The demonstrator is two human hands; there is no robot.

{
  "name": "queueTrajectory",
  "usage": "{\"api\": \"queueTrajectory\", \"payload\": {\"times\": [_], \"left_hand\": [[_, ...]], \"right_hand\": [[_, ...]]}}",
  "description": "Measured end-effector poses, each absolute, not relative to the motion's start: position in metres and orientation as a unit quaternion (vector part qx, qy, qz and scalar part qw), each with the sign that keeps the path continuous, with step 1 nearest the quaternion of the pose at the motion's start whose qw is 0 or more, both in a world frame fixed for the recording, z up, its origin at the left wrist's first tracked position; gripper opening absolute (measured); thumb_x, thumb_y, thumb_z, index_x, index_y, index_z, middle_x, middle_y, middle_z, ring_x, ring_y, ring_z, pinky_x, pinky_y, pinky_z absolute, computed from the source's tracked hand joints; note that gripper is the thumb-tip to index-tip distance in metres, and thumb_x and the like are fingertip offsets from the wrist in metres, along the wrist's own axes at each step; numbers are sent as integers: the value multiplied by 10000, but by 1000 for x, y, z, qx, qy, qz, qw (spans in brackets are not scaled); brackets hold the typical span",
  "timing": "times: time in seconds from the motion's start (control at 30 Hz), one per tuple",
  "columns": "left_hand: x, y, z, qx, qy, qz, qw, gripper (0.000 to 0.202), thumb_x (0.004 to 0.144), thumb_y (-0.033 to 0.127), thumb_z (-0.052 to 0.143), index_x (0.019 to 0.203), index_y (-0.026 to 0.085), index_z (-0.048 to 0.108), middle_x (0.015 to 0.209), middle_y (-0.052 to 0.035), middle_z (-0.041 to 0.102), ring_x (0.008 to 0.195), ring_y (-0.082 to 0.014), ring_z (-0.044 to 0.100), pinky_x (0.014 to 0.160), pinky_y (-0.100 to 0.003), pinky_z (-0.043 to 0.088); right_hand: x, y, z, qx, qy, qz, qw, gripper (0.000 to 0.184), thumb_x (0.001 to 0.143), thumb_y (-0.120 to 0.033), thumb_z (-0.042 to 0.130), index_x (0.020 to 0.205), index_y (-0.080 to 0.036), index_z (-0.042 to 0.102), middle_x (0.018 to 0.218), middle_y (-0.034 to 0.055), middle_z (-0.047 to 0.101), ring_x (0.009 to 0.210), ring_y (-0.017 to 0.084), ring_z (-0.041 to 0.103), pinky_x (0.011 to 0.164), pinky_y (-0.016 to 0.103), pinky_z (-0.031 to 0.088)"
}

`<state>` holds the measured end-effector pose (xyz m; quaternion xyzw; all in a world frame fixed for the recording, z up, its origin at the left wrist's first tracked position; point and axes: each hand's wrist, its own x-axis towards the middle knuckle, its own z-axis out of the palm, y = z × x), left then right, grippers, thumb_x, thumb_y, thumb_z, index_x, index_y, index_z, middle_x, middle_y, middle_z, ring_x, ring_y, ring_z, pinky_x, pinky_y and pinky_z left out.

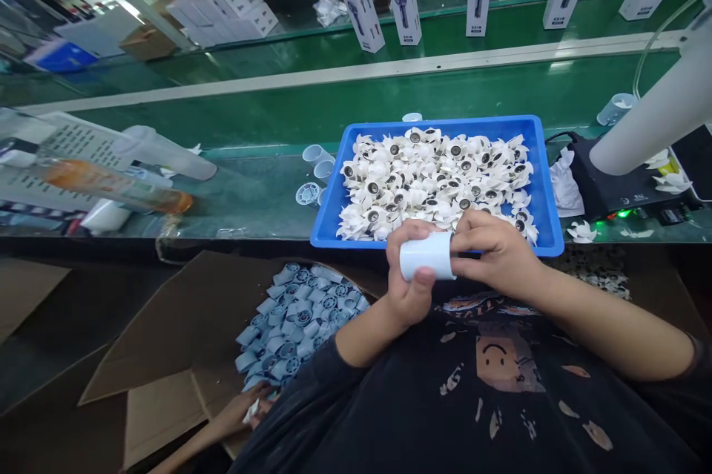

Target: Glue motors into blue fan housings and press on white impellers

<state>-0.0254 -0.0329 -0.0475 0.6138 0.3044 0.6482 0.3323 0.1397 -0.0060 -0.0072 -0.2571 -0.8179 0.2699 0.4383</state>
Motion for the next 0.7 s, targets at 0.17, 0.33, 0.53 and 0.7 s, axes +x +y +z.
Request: {"api": "queueTrajectory", "payload": {"times": [0.17, 0.33, 0.53, 0.7], "left_hand": [[-25, -30, -54, 689, 282, 595, 302, 319, 968, 514, 456, 1150, 258, 510, 980, -44, 567, 757, -162, 567, 665, -311, 510], [-21, -36, -48, 701, 286, 568, 321, 363, 974, 510, 452, 1235, 257, 454, 1032, -64, 535, 826, -176, 570, 704, -320, 511], [-32, -13, -50, 789, 248, 533, 180, 393, 915, 405, 591, 1251, 252, 458, 1066, -84, 505, 976, -224, 523, 801, -363, 487], [-29, -23, -48, 692, 278, 536, 395, 318, 954, 449, 510, 1210, 272, 446, 1089, -77, 490, 1041, -235, 509, 917, -420, 439]], "right_hand": [[152, 3, -15, -170, -862, 164, 448, 247, 1004, -296, 551, 847, -168, 692, 704, -6, 530, 647, 112, 463, 594, 254, 377], [159, 4, -15, -186, -853, 253, 418, 307, 973, -431, 586, 795, -224, 728, 668, 1, 558, 660, 131, 456, 633, 288, 358], [138, -14, -38, -336, -736, 423, 408, 499, 1046, -463, 347, 878, -151, 699, 586, -29, 448, 528, 102, 443, 524, 223, 403], [148, -14, -26, -346, -753, 371, 419, 247, 949, -349, 606, 817, -161, 696, 603, -37, 450, 551, 99, 425, 526, 225, 357]]}}
